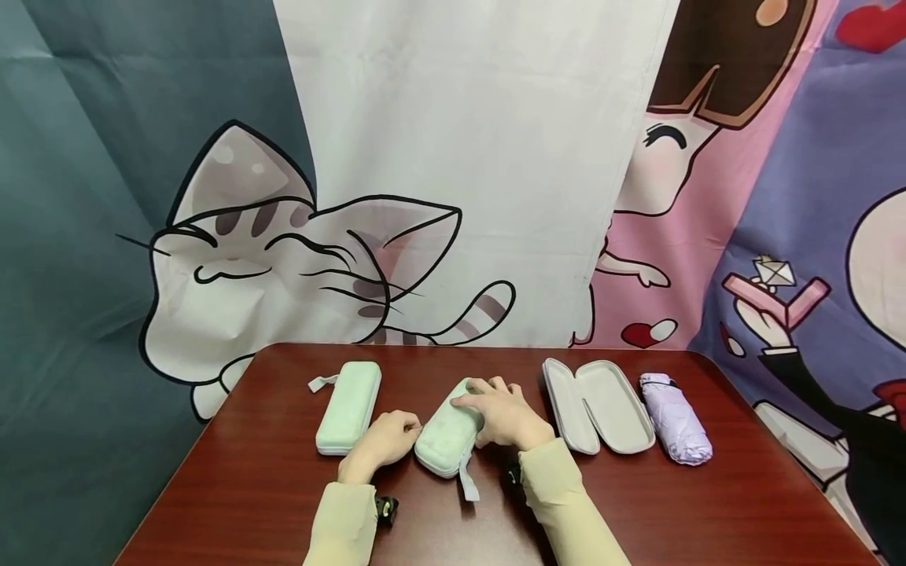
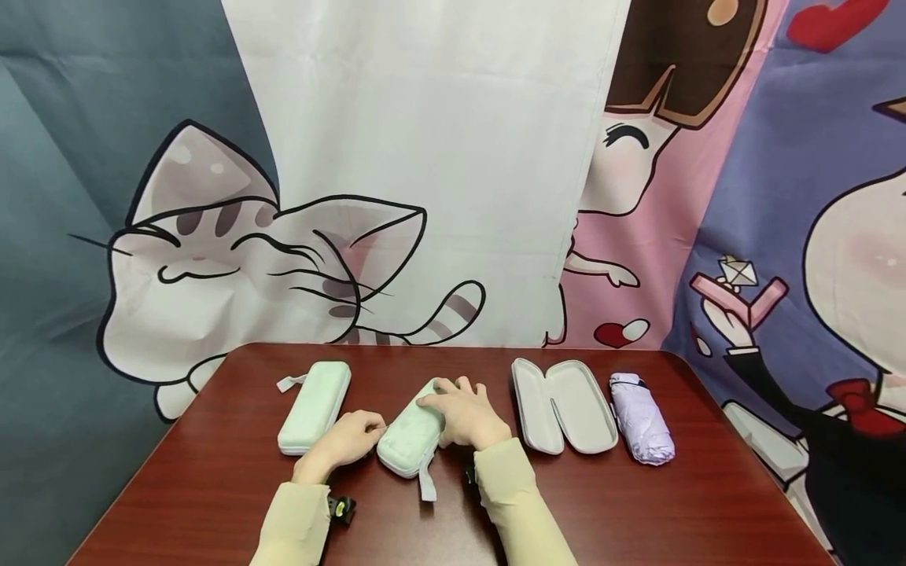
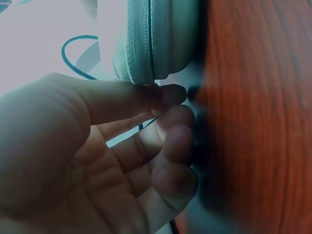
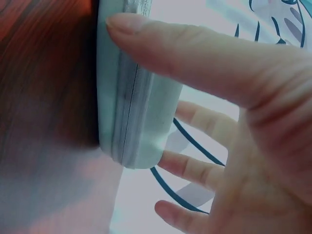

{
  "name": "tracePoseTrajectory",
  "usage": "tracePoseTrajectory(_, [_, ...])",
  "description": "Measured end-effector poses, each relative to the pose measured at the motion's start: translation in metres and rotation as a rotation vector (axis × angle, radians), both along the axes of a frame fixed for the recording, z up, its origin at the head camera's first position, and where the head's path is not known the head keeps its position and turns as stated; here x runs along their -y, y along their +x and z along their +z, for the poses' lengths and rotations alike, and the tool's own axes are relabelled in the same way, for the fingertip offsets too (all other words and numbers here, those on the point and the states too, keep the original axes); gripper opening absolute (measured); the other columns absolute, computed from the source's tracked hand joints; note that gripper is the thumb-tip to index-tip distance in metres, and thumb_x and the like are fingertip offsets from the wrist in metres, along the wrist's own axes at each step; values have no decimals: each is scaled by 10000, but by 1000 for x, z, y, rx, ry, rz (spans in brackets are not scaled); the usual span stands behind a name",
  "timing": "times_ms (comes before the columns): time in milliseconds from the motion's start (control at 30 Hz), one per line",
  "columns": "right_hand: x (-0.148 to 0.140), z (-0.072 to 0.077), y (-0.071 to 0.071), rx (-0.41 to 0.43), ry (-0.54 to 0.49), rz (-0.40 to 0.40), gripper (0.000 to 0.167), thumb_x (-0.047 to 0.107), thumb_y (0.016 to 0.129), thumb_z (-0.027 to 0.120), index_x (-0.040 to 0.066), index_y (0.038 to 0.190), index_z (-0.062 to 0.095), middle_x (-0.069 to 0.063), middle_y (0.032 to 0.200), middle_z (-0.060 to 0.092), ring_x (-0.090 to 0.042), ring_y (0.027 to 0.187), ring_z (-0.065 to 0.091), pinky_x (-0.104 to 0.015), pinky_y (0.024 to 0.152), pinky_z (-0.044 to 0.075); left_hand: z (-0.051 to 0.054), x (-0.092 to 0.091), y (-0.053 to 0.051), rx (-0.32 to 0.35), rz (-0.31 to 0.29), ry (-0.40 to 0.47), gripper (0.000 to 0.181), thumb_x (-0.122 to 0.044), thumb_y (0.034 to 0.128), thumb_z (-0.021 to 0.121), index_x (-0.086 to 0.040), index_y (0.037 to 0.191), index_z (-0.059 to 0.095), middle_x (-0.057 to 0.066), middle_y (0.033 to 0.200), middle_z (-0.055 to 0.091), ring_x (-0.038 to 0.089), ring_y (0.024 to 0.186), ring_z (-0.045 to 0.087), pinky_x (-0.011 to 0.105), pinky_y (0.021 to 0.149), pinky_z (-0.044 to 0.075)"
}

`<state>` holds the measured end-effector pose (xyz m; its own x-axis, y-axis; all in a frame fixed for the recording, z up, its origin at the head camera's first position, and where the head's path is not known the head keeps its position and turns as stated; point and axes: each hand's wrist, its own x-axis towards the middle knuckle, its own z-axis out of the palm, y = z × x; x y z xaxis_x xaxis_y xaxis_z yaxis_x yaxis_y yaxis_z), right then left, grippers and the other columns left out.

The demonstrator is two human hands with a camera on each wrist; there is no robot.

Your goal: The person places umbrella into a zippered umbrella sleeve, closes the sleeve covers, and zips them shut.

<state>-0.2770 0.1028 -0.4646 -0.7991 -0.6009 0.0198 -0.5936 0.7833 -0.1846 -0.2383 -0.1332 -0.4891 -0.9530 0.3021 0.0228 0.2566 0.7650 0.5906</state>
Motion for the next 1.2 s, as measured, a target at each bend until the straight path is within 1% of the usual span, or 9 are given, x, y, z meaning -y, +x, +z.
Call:
tracePoseTrajectory(67, [0, 0, -1, -10, -13, 22, 727, 143, 633, 885, 289, 1297, 628, -48, 1423, 463, -318, 1238, 395, -562, 927, 318, 0, -1, -1, 1, 1, -10, 176, -108, 954, 577, -165, 823, 679, -33, 745, 586, 147, 680, 499, 356, 683, 429])
tracePoseTrajectory(233, [-1, -2, -3, -12, -50, 93, 699, 69, 644, 854, 190, 1293, 623, -87, 1433, 485, -348, 1345, 371, -574, 1002, 333, -2, -3, -4, 3, 9, -30, 163, -105, 956, 578, -164, 866, 701, -27, 819, 634, 153, 708, 514, 369, 707, 445])
tracePoseTrajectory(333, [0, -4, -4, -22, -44, 109, 766, 60, 637, 844, 183, 1348, 586, -87, 1452, 469, -330, 1371, 352, -580, 1020, 325, -2, -3, -5, 0, 13, -25, 159, -95, 954, 579, -157, 876, 703, -19, 821, 635, 158, 704, 514, 371, 703, 446])
tracePoseTrajectory(400, [2, -5, -4, -40, -26, 107, 819, 89, 627, 860, 206, 1381, 561, -76, 1458, 453, -322, 1363, 351, -591, 1014, 318, -2, -2, -5, -7, 19, -18, 152, -93, 953, 583, -152, 888, 708, -12, 842, 647, 157, 720, 526, 377, 711, 451])
tracePoseTrajectory(500, [5, -6, -4, -63, 8, 88, 864, 164, 610, 900, 259, 1394, 549, -56, 1457, 433, -304, 1339, 360, -589, 1003, 320, -1, -2, -5, -12, 30, -8, 144, -97, 958, 588, -149, 910, 713, -3, 874, 665, 156, 751, 551, 385, 731, 461])
tracePoseTrajectory(633, [7, -6, -4, -75, 27, 38, 851, 237, 592, 925, 303, 1363, 570, -33, 1440, 450, -275, 1306, 385, -571, 989, 322, -3, 1, -5, -23, 30, 2, 140, -95, 957, 593, -148, 917, 717, -4, 893, 676, 149, 782, 569, 388, 749, 470])
tracePoseTrajectory(767, [8, -3, -5, -95, 18, 5, 832, 244, 566, 930, 306, 1326, 596, -19, 1397, 481, -271, 1263, 408, -577, 962, 321, -3, 5, -6, -39, 21, 8, 146, -76, 944, 599, -146, 882, 712, -16, 849, 658, 149, 760, 549, 379, 734, 463])
tracePoseTrajectory(967, [10, -3, -2, -129, 17, -53, 832, 284, 529, 946, 312, 1292, 615, -8, 1324, 508, -272, 1197, 431, -599, 929, 317, -1, 7, -6, -31, 24, 15, 161, -56, 935, 590, -140, 860, 705, -16, 814, 640, 153, 741, 534, 373, 732, 458])
tracePoseTrajectory(1200, [13, -7, 3, -132, 14, -150, 841, 329, 483, 967, 291, 1255, 637, -52, 1295, 526, -310, 1147, 448, -639, 868, 333, -6, 10, -3, -32, 34, 18, 164, -37, 940, 569, -110, 880, 703, -13, 789, 625, 149, 734, 536, 366, 714, 459])
